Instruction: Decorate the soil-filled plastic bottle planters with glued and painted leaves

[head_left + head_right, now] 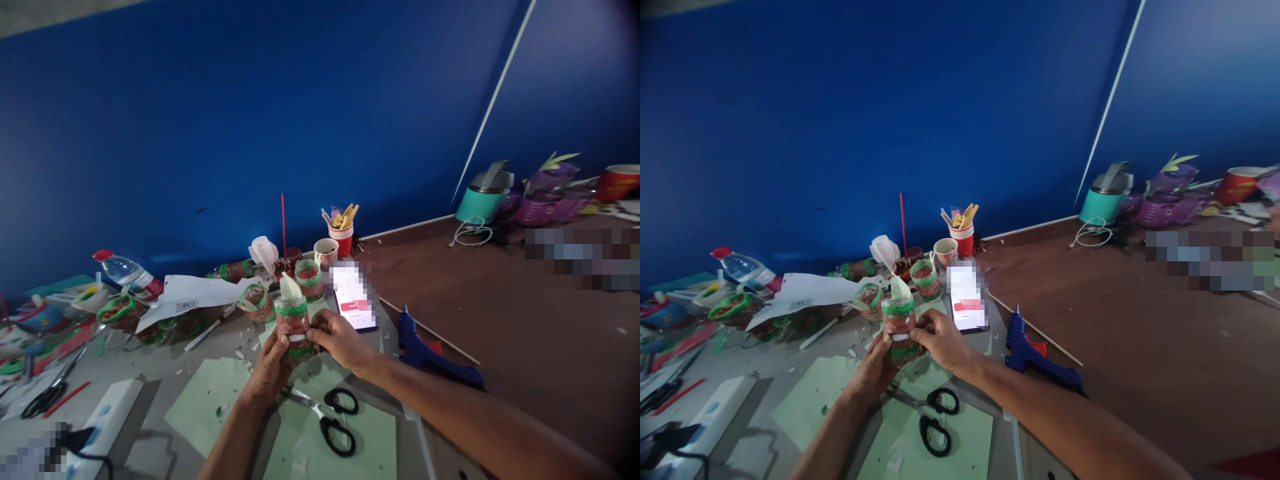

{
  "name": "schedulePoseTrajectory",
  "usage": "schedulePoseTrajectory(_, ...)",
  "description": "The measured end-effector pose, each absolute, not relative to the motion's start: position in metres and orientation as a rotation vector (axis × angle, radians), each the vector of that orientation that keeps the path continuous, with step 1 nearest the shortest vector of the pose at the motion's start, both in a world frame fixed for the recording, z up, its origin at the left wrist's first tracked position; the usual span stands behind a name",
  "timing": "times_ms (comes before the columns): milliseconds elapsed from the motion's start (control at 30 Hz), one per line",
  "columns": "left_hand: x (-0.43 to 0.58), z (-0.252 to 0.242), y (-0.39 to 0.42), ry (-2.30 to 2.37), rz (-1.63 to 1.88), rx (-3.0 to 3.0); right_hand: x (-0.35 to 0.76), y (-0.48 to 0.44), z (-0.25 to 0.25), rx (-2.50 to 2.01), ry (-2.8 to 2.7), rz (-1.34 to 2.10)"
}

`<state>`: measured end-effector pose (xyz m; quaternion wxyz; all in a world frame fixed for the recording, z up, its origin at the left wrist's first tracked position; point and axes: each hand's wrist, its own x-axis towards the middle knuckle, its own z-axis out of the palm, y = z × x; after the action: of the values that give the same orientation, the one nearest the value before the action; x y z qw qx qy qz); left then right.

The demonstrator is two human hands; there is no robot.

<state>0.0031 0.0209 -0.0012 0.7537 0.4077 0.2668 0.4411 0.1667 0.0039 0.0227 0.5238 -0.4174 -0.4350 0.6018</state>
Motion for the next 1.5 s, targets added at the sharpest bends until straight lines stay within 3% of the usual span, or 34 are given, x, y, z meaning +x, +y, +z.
schedulePoseTrajectory(833,0.002,0.006,0.023,0.568,1.085,0.829,0.176,0.005,0.036,-0.967,-0.876,1.37)
schedulePoseTrajectory(1500,-0.024,0.016,0.039,0.358,1.252,0.718,0.178,0.009,0.017,-1.196,-1.245,1.148)
